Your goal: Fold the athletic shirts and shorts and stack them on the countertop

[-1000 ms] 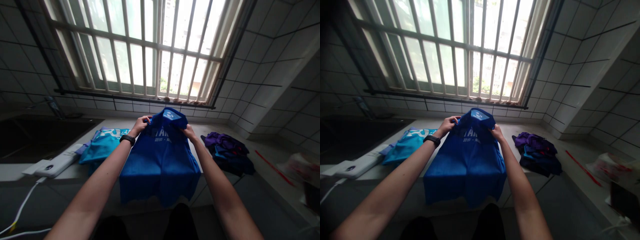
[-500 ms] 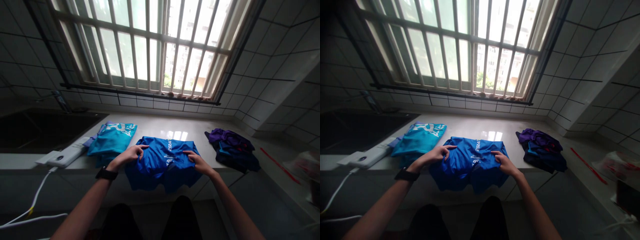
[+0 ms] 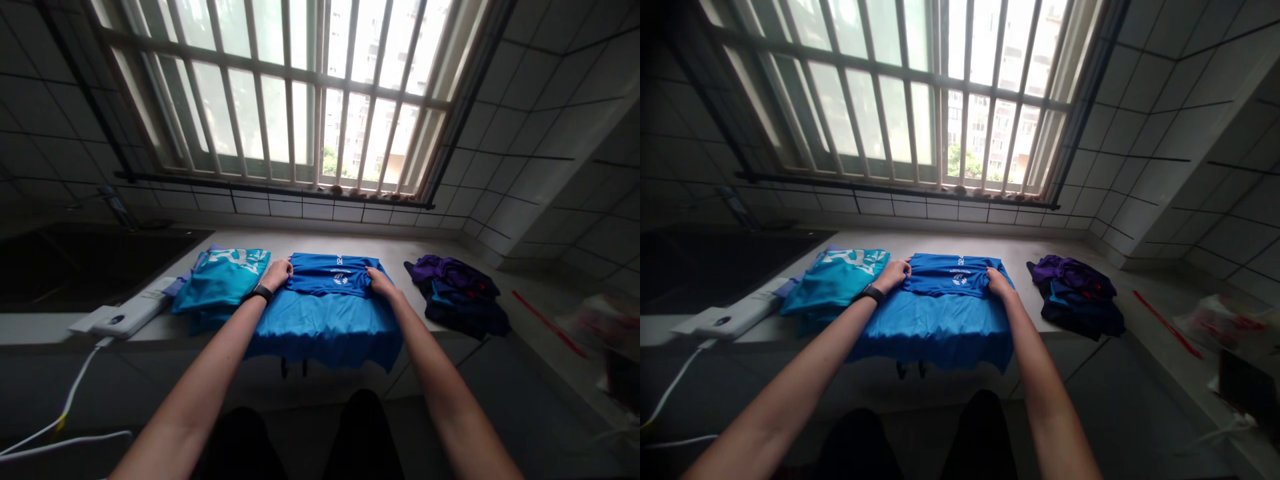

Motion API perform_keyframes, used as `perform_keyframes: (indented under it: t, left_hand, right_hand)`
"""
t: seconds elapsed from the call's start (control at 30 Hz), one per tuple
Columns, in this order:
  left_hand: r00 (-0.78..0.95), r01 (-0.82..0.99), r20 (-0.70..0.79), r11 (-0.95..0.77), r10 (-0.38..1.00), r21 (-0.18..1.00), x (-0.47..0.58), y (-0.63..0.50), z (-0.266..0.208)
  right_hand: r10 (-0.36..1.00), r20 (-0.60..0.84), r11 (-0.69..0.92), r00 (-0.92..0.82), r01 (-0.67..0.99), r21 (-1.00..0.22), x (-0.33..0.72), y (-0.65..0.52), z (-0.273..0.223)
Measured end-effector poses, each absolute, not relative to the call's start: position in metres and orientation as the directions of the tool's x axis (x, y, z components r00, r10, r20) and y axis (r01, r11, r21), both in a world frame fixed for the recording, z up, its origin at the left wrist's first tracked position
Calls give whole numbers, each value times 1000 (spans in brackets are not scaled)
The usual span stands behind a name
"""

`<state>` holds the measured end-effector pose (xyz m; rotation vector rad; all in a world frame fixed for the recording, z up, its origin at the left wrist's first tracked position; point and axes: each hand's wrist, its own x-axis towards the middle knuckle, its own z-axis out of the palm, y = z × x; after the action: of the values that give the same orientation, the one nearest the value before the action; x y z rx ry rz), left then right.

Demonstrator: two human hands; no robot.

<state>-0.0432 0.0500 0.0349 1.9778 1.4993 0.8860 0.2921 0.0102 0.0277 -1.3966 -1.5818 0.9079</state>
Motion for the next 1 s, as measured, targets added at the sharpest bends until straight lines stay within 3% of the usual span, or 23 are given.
perform_keyframes:
  t: [0.13, 0.3, 0.43, 0.5, 0.67, 1.0]
  left_hand:
    - [114, 617, 254, -269, 960, 740, -51, 50, 53]
    - [114, 435, 307, -326, 945, 840, -81, 10, 68]
    - [403, 538, 110, -332, 909, 774, -93, -30, 49]
    - [454, 633, 10, -330, 891, 701, -90, -39, 34]
    - [386, 730, 14, -314, 923, 606, -77, -27, 14]
    - [200, 689, 158, -253, 967, 679, -41, 16, 35]
  right_hand:
    - [980, 197, 178, -11, 476, -861, 296, 16, 45]
    - [923, 364, 382, -124, 394, -836, 324, -34, 41]
    - [947, 243, 313, -208, 452, -835, 339, -85, 10]
    - [955, 188, 281, -228, 506, -816, 338, -98, -8]
    - [959, 183, 274, -214, 561, -781, 335, -84, -31]
    - [988, 153, 130, 1, 528, -839, 313, -14, 26]
